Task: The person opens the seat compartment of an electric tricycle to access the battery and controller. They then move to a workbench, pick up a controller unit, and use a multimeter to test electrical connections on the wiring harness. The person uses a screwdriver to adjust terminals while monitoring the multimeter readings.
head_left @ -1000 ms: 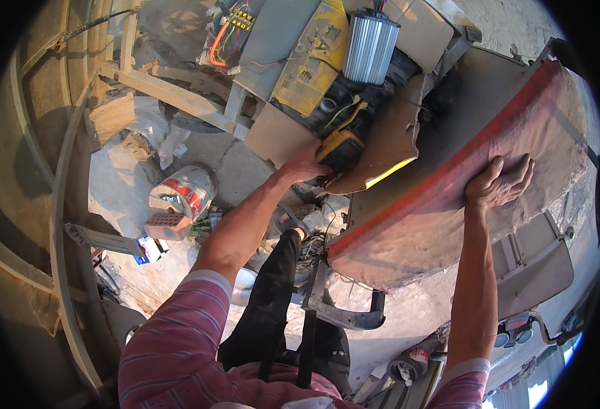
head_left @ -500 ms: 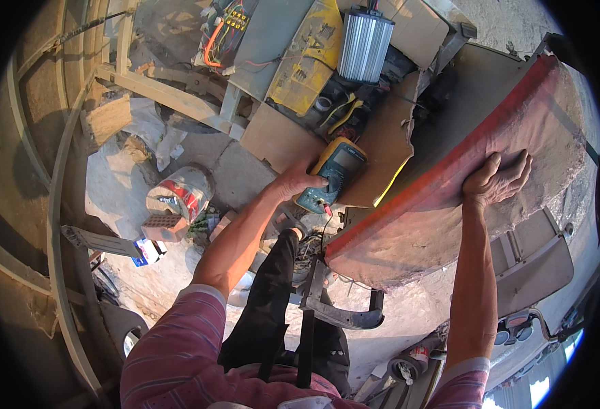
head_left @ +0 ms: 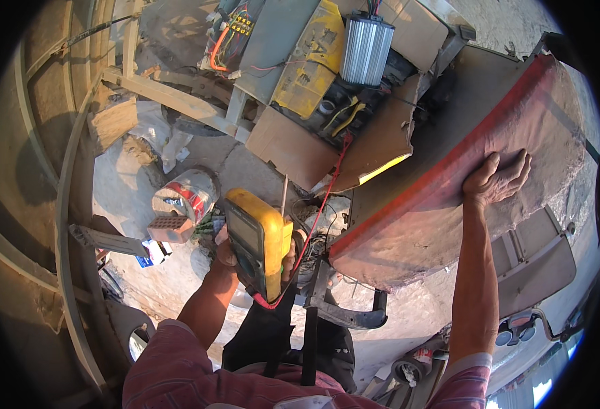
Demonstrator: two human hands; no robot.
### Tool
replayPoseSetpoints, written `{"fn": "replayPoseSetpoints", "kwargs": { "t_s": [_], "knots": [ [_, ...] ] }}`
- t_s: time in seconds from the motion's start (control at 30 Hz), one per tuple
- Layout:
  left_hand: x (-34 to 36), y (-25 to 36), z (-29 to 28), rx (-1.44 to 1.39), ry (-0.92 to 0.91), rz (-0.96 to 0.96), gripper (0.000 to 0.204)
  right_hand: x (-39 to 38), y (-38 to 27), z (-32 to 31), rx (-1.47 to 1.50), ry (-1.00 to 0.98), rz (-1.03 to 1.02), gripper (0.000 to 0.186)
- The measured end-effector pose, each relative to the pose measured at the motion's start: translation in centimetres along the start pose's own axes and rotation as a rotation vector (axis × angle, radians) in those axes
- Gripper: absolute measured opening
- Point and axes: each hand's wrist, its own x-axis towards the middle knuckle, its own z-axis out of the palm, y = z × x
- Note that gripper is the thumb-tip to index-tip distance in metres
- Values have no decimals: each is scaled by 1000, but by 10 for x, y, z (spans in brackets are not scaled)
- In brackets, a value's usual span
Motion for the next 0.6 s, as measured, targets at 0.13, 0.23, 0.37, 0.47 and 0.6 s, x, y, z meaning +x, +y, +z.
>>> {"fn": "replayPoseSetpoints", "kwargs": {
  "t_s": [0.13,0.23,0.37,0.47,0.6],
  "knots": [
    [-3,-6,5,-91,16,79,101,1,-1,0,22,9,-7,80],
    [-5,-7,-15,-30,219,157,92,2,0,1,26,11,-19,79],
    [-16,5,-45,205,596,370,81,1,1,0,35,1,0,79],
    [-28,28,-57,157,675,496,78,0,0,0,19,-3,18,79],
    [-53,59,-47,210,546,601,91,1,-2,-1,28,8,17,78]
  ]
}}
